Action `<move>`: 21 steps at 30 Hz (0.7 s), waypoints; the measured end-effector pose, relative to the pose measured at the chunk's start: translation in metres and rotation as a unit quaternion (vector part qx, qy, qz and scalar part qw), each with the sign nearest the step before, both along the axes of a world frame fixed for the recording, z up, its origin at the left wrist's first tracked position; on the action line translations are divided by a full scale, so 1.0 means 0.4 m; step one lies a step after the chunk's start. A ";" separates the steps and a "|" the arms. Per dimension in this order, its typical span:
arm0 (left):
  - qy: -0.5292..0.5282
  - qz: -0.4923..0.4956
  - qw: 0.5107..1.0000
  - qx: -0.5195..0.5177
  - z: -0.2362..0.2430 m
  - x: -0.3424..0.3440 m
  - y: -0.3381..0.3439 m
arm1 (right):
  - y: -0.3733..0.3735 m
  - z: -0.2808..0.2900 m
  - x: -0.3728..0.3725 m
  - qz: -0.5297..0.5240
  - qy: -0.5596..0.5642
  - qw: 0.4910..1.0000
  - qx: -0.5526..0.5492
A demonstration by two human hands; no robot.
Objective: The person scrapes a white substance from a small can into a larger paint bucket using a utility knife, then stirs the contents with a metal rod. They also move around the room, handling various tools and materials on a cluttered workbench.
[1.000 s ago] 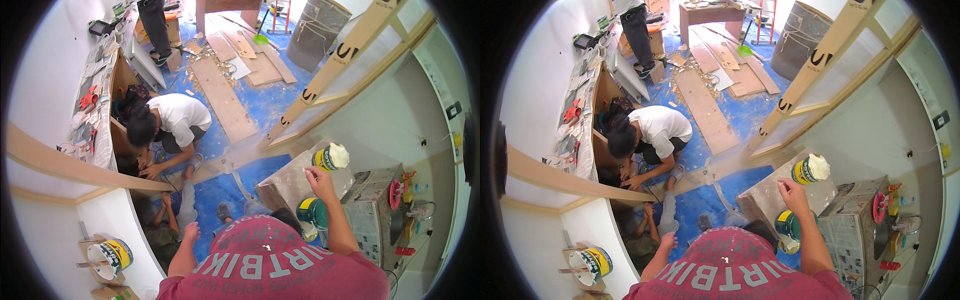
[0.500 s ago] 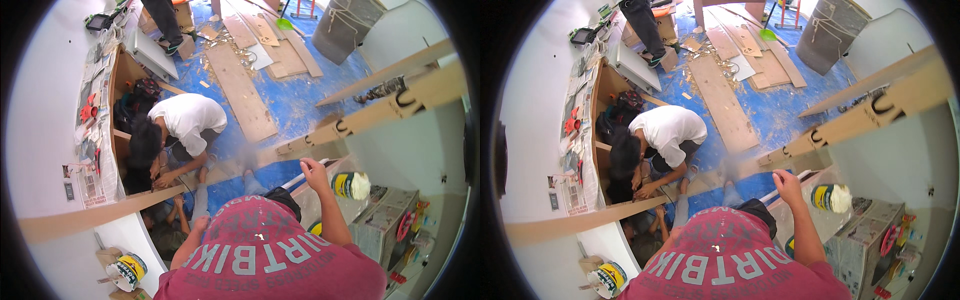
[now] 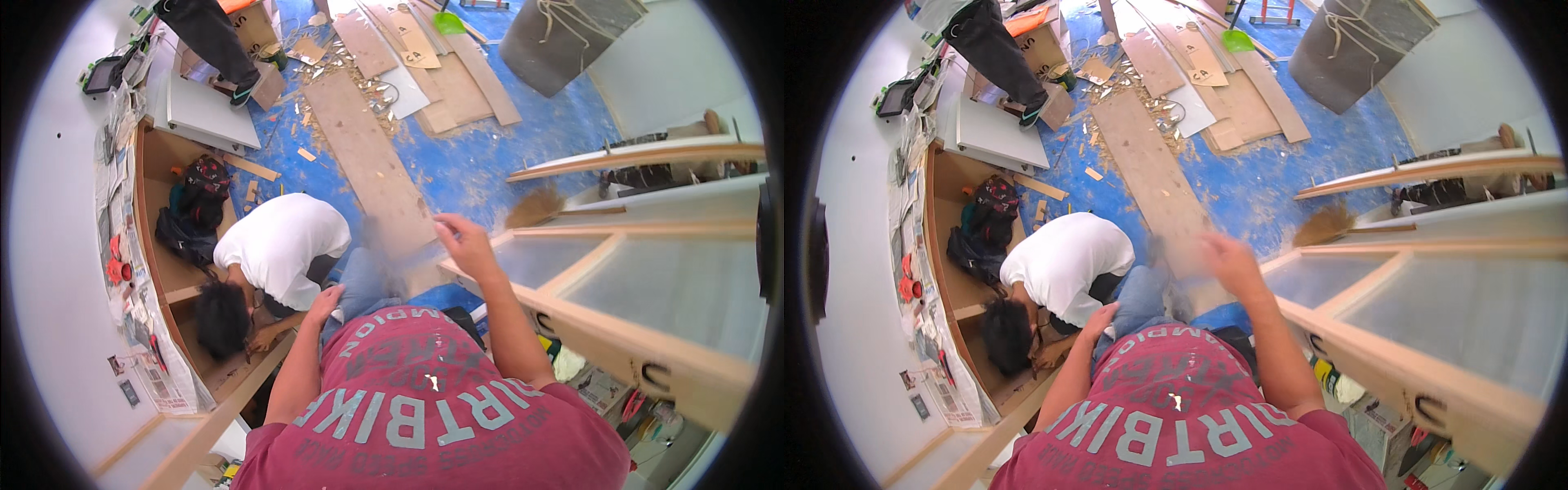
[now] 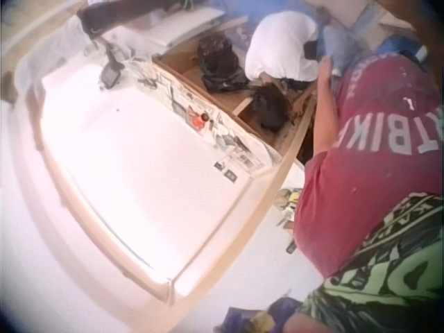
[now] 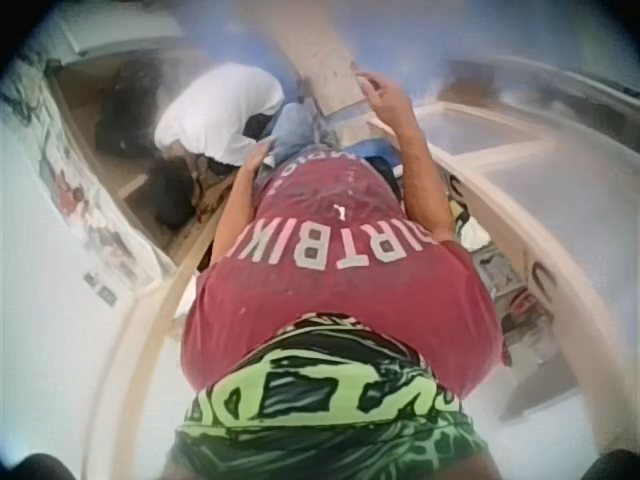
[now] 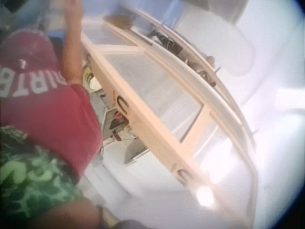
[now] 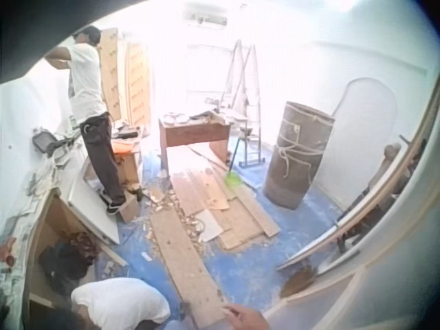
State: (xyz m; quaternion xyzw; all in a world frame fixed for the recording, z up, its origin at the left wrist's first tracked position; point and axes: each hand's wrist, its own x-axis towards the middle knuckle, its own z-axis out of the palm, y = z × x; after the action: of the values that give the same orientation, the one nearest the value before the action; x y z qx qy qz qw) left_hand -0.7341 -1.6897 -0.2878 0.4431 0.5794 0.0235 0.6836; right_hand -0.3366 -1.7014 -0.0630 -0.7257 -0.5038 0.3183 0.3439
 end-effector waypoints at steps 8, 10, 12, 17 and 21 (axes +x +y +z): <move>-0.038 -0.098 0.994 -0.036 -0.222 0.193 0.525 | 0.204 -0.151 0.347 -0.090 -0.132 0.976 -0.145; -0.006 -0.180 0.979 -0.092 -0.054 0.291 0.705 | 0.272 -0.088 0.364 -0.101 -0.124 0.969 -0.190; 0.097 -0.271 0.949 -0.130 0.077 0.330 0.900 | 0.429 -0.045 0.361 -0.074 -0.086 0.973 -0.201; 0.059 -0.122 0.991 0.003 0.039 0.352 1.170 | 0.833 -0.046 0.384 0.013 -0.093 0.978 -0.185; 0.119 -0.023 0.982 0.143 0.035 0.388 1.338 | 1.130 -0.087 0.345 0.076 -0.077 0.972 -0.209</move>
State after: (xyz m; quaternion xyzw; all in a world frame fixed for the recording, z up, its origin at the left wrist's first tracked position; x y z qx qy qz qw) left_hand -0.5788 -1.1544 -0.2737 0.5490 0.6371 0.0370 0.5398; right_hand -0.1984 -1.2493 -0.0977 -0.7637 -0.5046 0.3845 0.1196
